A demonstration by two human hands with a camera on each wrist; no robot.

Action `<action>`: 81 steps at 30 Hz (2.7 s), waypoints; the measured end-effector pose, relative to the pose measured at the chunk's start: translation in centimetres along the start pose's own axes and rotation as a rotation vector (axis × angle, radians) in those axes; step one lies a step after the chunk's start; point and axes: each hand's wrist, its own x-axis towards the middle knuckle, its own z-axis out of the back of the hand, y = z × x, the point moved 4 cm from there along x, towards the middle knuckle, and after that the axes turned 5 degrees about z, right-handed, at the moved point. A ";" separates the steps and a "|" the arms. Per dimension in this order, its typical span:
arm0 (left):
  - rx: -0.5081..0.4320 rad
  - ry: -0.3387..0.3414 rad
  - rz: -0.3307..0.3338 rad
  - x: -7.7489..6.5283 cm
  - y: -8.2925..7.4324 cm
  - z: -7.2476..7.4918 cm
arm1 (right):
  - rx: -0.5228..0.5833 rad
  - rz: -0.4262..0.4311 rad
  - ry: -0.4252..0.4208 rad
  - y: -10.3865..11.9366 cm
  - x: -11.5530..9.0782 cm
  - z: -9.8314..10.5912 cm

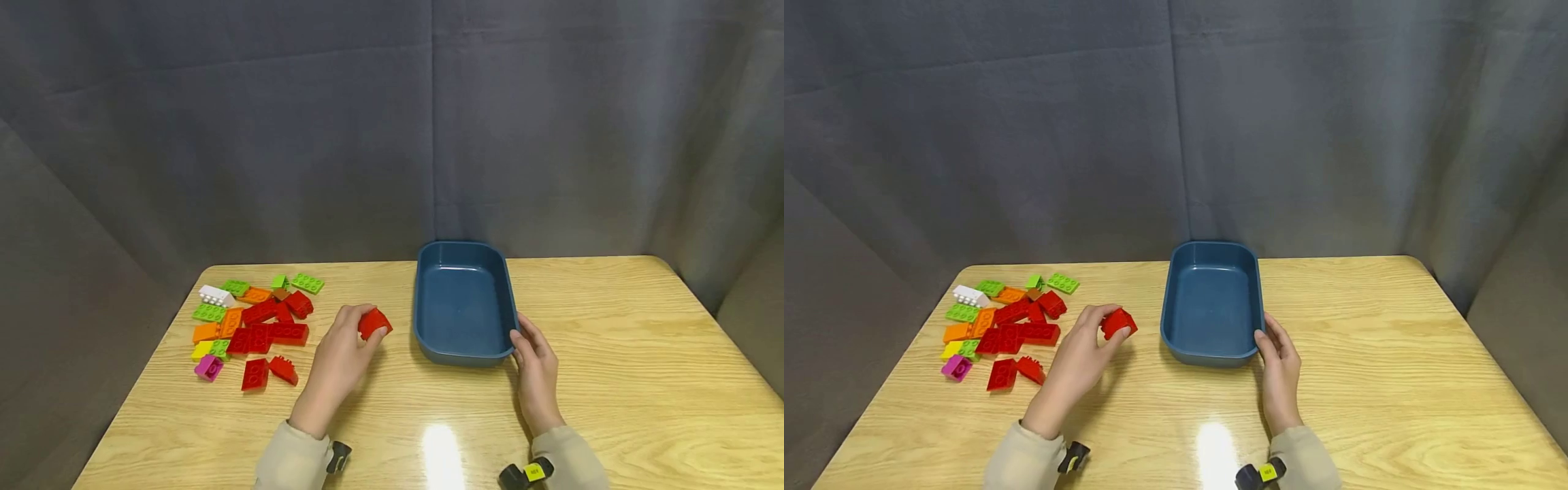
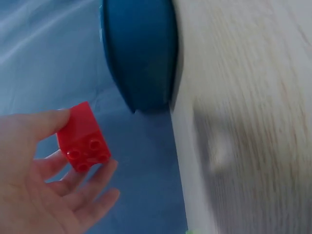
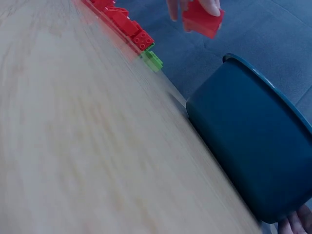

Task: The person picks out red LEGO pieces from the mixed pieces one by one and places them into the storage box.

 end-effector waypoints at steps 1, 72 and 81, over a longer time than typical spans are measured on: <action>-0.007 0.010 -0.010 0.1 -0.1 -0.1 | 0.002 0.004 -0.002 0.1 0.0 0.1; 0.222 0.184 -0.409 0.8 -5.9 -5.7 | -0.044 0.006 -0.003 0.4 -0.1 0.0; 0.166 0.201 -0.406 -1.7 -5.0 -3.1 | -0.026 0.000 -0.005 0.6 -0.1 0.0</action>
